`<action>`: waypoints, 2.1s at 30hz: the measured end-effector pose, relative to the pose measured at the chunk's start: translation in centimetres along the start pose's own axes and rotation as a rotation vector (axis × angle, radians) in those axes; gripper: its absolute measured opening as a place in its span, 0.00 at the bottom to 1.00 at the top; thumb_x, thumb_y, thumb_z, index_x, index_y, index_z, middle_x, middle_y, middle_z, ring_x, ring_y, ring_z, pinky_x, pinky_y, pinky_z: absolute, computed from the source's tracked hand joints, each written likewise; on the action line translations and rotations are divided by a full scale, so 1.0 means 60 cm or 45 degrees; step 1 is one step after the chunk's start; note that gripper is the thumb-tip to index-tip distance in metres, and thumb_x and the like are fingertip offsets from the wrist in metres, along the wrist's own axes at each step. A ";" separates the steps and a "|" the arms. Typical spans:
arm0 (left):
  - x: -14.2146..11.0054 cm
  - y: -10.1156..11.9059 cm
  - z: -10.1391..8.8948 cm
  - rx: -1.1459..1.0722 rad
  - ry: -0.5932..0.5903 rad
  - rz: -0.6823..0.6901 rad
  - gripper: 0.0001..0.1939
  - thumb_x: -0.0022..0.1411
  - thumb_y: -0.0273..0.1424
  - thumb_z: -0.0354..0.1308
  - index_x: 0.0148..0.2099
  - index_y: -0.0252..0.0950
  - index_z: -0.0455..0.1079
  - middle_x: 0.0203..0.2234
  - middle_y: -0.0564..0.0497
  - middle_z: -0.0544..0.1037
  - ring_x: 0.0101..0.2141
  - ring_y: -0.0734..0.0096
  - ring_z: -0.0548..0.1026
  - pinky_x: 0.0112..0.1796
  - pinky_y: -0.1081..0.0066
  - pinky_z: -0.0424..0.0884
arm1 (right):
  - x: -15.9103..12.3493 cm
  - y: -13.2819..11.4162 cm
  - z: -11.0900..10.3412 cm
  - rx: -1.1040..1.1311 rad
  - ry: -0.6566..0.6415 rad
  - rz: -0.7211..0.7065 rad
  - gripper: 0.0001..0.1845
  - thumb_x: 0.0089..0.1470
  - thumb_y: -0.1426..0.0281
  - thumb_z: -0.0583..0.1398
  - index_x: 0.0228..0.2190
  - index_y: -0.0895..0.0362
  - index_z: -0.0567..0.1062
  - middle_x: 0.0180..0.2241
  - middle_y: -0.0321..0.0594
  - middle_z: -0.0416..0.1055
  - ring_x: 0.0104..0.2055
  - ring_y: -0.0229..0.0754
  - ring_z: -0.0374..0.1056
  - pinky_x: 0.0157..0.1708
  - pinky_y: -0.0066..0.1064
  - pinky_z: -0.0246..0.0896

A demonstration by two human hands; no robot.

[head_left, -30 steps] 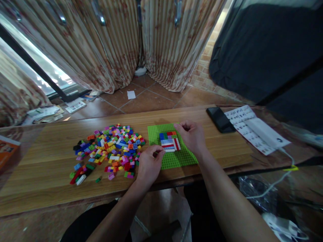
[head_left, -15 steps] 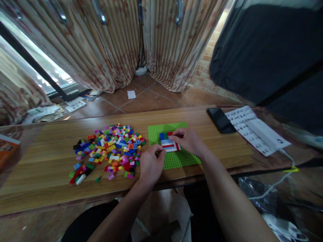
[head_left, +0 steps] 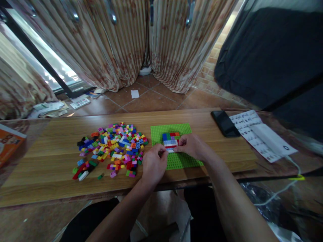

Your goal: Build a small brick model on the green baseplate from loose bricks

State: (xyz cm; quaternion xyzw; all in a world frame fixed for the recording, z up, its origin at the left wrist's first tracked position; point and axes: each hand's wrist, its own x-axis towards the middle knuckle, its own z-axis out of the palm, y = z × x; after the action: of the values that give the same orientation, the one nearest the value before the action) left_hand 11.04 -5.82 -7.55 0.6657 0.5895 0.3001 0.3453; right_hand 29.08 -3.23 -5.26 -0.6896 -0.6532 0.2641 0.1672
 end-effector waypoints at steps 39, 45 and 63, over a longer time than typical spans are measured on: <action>0.019 -0.025 -0.013 -0.355 -0.157 0.059 0.23 0.57 0.22 0.51 0.56 0.34 0.68 0.48 0.44 0.78 0.46 0.63 0.76 0.50 0.62 0.71 | 0.023 -0.023 0.047 -0.247 0.431 -0.215 0.17 0.60 0.63 0.55 0.45 0.59 0.76 0.47 0.51 0.73 0.52 0.51 0.67 0.53 0.45 0.61; 0.028 -0.020 -0.043 -0.380 -0.088 0.043 0.18 0.58 0.24 0.53 0.51 0.36 0.71 0.46 0.45 0.79 0.46 0.63 0.76 0.47 0.63 0.72 | 0.026 -0.069 0.080 -0.423 0.322 -0.314 0.27 0.65 0.59 0.48 0.58 0.60 0.66 0.64 0.50 0.58 0.67 0.53 0.50 0.63 0.52 0.46; 0.022 -0.044 -0.136 -0.345 0.194 0.090 0.10 0.62 0.29 0.54 0.45 0.43 0.73 0.38 0.50 0.81 0.37 0.63 0.78 0.41 0.61 0.75 | 0.037 -0.044 0.110 -0.627 0.242 -0.428 0.31 0.64 0.53 0.45 0.59 0.57 0.65 0.64 0.50 0.58 0.67 0.55 0.49 0.61 0.58 0.45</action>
State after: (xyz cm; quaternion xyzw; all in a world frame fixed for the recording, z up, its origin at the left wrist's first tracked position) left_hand 3.07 -3.45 -4.96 0.6087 0.5442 0.4385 0.3755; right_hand 23.10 -1.55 -9.35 -0.6133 -0.7839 0.0009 0.0966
